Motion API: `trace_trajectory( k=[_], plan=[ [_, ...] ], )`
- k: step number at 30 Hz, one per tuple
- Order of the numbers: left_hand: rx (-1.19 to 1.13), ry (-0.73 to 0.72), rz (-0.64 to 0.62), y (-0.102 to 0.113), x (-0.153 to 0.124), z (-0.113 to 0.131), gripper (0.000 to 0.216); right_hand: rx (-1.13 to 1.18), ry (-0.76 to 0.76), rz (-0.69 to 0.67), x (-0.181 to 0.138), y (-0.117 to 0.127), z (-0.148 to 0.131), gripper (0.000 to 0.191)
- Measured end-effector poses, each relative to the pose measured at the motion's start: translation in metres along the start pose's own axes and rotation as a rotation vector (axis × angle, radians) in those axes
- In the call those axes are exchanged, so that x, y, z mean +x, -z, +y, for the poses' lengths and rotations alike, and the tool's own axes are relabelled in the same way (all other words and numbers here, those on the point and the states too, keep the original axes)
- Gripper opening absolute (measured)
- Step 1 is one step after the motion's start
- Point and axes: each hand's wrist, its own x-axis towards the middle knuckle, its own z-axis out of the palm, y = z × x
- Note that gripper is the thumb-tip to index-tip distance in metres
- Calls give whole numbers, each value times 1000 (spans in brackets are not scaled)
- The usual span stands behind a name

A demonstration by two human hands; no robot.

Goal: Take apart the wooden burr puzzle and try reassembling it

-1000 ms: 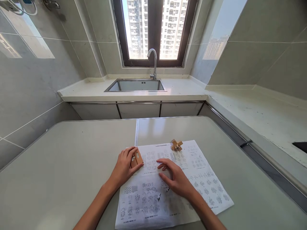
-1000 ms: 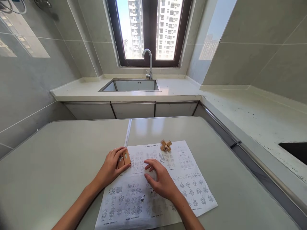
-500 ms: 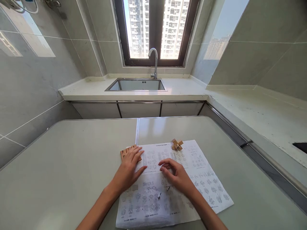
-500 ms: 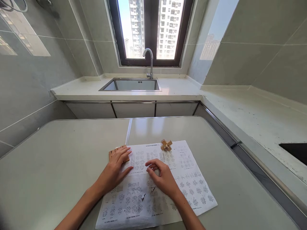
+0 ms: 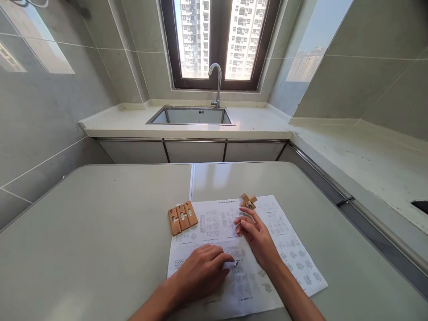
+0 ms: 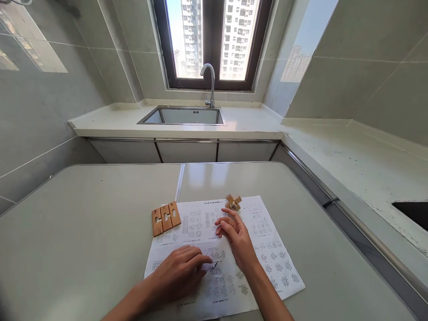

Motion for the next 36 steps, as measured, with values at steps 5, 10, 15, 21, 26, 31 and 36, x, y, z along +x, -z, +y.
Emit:
trace_trajectory(
  k=[5,10,15,21,26,31,36],
  plan=[
    [-6,-15,13,-5,1,-2,17,101,-5,40,-1,-2,-3,62],
    [-14,-12,21,-7,1,-2,15,161,-6,98,0,-2,-7,71],
    [-34,-4,14,-6,1,-2,14,219,-26,141,1,-1,-8,69],
    [-52,4,9,-7,2,-4,13,255,-32,166,3,-1,-8,66],
    [-58,2,12,-7,2,-4,14,238,-15,165,5,1,-7,57],
    [-75,13,2,-6,2,-4,14,253,-16,161,6,3,-6,53],
    [-80,18,1,-6,2,-4,15,222,-1,170,5,2,-5,44]
  ],
)
